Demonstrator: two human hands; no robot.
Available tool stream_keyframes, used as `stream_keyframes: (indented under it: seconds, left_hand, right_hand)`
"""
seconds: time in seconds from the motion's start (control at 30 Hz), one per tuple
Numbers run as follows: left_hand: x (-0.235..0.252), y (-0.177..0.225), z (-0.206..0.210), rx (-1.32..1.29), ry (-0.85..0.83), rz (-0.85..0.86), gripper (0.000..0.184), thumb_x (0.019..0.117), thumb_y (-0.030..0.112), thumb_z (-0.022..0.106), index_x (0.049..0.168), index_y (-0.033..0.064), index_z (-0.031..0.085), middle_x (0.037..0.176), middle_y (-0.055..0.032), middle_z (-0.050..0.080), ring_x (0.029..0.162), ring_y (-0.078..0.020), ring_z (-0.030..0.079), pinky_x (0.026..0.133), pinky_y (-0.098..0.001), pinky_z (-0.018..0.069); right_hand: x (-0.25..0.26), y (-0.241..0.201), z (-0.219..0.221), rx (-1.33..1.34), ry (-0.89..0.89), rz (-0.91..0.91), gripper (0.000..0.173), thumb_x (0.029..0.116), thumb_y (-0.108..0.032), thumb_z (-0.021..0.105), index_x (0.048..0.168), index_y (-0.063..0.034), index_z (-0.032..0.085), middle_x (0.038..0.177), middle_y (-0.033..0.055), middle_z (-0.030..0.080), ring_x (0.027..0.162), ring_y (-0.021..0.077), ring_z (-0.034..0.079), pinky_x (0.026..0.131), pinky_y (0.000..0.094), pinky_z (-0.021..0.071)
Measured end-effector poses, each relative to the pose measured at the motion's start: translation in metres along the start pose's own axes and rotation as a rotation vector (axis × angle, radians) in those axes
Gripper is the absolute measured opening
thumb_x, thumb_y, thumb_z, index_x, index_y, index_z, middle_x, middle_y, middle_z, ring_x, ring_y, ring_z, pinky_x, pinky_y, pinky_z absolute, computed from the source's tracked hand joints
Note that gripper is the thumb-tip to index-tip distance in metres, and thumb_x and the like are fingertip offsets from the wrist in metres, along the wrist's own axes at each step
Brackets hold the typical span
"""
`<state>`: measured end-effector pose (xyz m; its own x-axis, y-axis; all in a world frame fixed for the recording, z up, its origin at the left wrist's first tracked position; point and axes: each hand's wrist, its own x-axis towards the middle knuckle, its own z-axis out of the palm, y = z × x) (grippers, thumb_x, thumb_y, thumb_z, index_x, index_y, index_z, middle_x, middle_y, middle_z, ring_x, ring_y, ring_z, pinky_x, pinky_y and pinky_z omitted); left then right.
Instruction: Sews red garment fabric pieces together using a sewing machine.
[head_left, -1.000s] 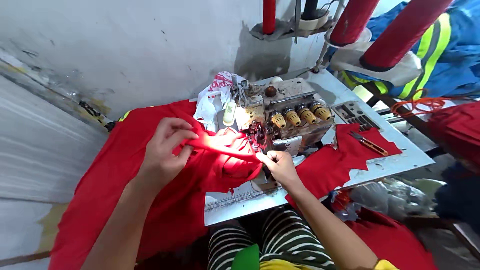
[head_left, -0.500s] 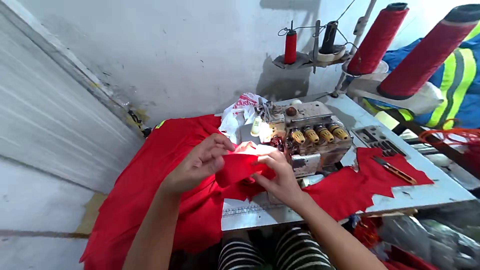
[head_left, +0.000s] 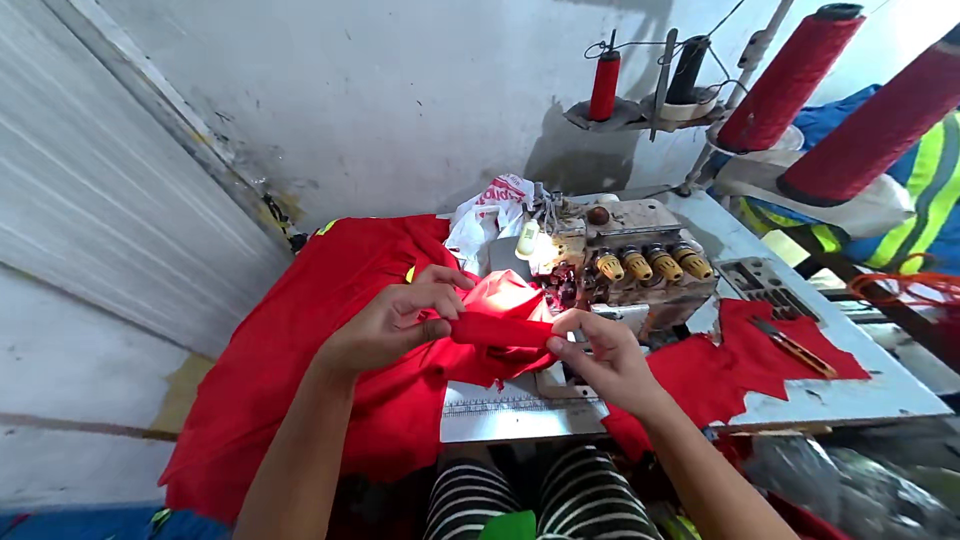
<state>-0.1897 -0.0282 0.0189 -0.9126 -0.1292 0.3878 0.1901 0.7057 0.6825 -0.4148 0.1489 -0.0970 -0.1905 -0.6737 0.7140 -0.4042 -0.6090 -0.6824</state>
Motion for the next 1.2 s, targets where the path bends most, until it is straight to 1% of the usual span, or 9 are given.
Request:
stream_keyframes:
  seconds: [0.07,0.17,0.27,0.47,0.63,0.73,0.83,0.9,1.2]
  left_hand:
    - [-0.004,0.009,0.002,0.231,0.079,-0.073,0.025,0.0993,0.04,0.06,0.091,0.019,0.07,0.106,0.011,0.065,0.116,-0.0026,0.057,0.099,-0.0241,0.0495]
    - [-0.005,0.018,0.005,0.624,0.122,-0.182,0.039,0.0969,0.046,0.058,0.112,0.0144,0.075,0.105,0.001,0.069,0.114,-0.0221,0.056,0.099,-0.0508,0.0377]
    - [-0.006,0.016,0.009,0.69,0.122,-0.135,0.033,0.0973,0.041,0.059,0.095,0.0134,0.076,0.094,0.0003,0.068,0.112,-0.0254,0.056,0.099,-0.0507,0.0346]
    - [-0.01,0.035,0.025,0.396,0.065,0.075,0.027,0.103,0.039,0.055,0.089,0.0186,0.067,0.09,0.0109,0.064,0.114,-0.0079,0.051,0.103,-0.0287,0.0358]
    - [-0.025,0.032,0.118,0.085,0.48,0.001,0.033,0.1076,0.043,0.046,0.113,0.0143,0.06,0.114,0.0058,0.062,0.118,-0.001,0.054,0.104,-0.0247,0.0443]
    - [-0.034,0.033,0.189,-0.607,0.65,-0.206,0.02,0.1036,0.038,0.055,0.103,0.026,0.071,0.097,0.0168,0.069,0.092,0.0066,0.063,0.084,-0.0157,0.0526]
    - [-0.021,0.039,0.206,-1.281,0.491,-0.544,0.036,0.1066,0.038,0.046,0.105,0.0184,0.076,0.092,0.0067,0.076,0.084,-0.0032,0.072,0.078,-0.0227,0.0596]
    - [-0.003,0.037,0.199,-1.369,0.5,-0.711,0.048,0.1102,0.029,0.027,0.105,0.0158,0.073,0.086,0.0046,0.076,0.078,-0.004,0.072,0.073,-0.0217,0.0597]
    - [0.013,0.04,0.188,-1.224,0.791,-0.741,0.034,0.1059,0.004,0.04,0.085,0.0052,0.067,0.07,-0.0013,0.069,0.062,-0.0043,0.066,0.063,-0.0188,0.0573]
  right_hand:
    - [0.001,0.001,0.001,-0.007,0.038,-0.009,0.017,0.099,-0.018,0.064,0.095,-0.0021,0.068,0.096,-0.0018,0.072,0.096,-0.0059,0.064,0.088,0.0151,0.0531]
    - [0.001,0.004,0.001,-0.004,0.091,-0.002,0.012,0.0949,-0.016,0.069,0.092,-0.0048,0.07,0.095,-0.004,0.074,0.095,-0.0057,0.066,0.088,0.0155,0.0546]
    - [0.004,0.001,0.005,-0.05,0.089,0.006,0.014,0.0922,-0.015,0.071,0.091,-0.0012,0.069,0.09,-0.0014,0.074,0.089,-0.0057,0.067,0.085,0.0142,0.0543]
    - [0.03,-0.036,0.012,-0.041,-0.191,-0.002,0.041,0.1006,-0.024,0.062,0.129,0.0029,0.049,0.099,0.0032,0.077,0.086,0.0022,0.072,0.082,0.023,0.0585]
    - [-0.001,-0.089,0.017,-0.091,-0.051,-0.284,0.019,0.1042,-0.017,0.059,0.118,-0.0056,0.054,0.09,0.0049,0.067,0.082,0.0051,0.067,0.078,0.0179,0.0563]
    - [-0.056,-0.081,0.02,-0.121,0.159,-0.26,0.03,0.101,-0.017,0.066,0.127,-0.0167,0.052,0.109,-0.0019,0.069,0.1,0.0049,0.07,0.089,0.0207,0.0577]
    - [-0.097,-0.072,0.028,-0.121,0.265,-0.195,0.042,0.0997,-0.015,0.067,0.137,-0.0229,0.049,0.121,-0.0081,0.068,0.109,0.0042,0.068,0.095,0.0224,0.057]
    - [-0.111,-0.071,0.03,-0.118,0.31,-0.135,0.046,0.0996,-0.015,0.067,0.141,-0.0269,0.049,0.123,-0.0116,0.068,0.108,0.0027,0.069,0.094,0.0218,0.0575]
    - [-0.122,-0.062,0.03,-0.156,0.323,-0.033,0.042,0.0995,-0.017,0.066,0.136,-0.0248,0.048,0.112,-0.0119,0.071,0.099,-0.0007,0.07,0.086,0.0167,0.058]
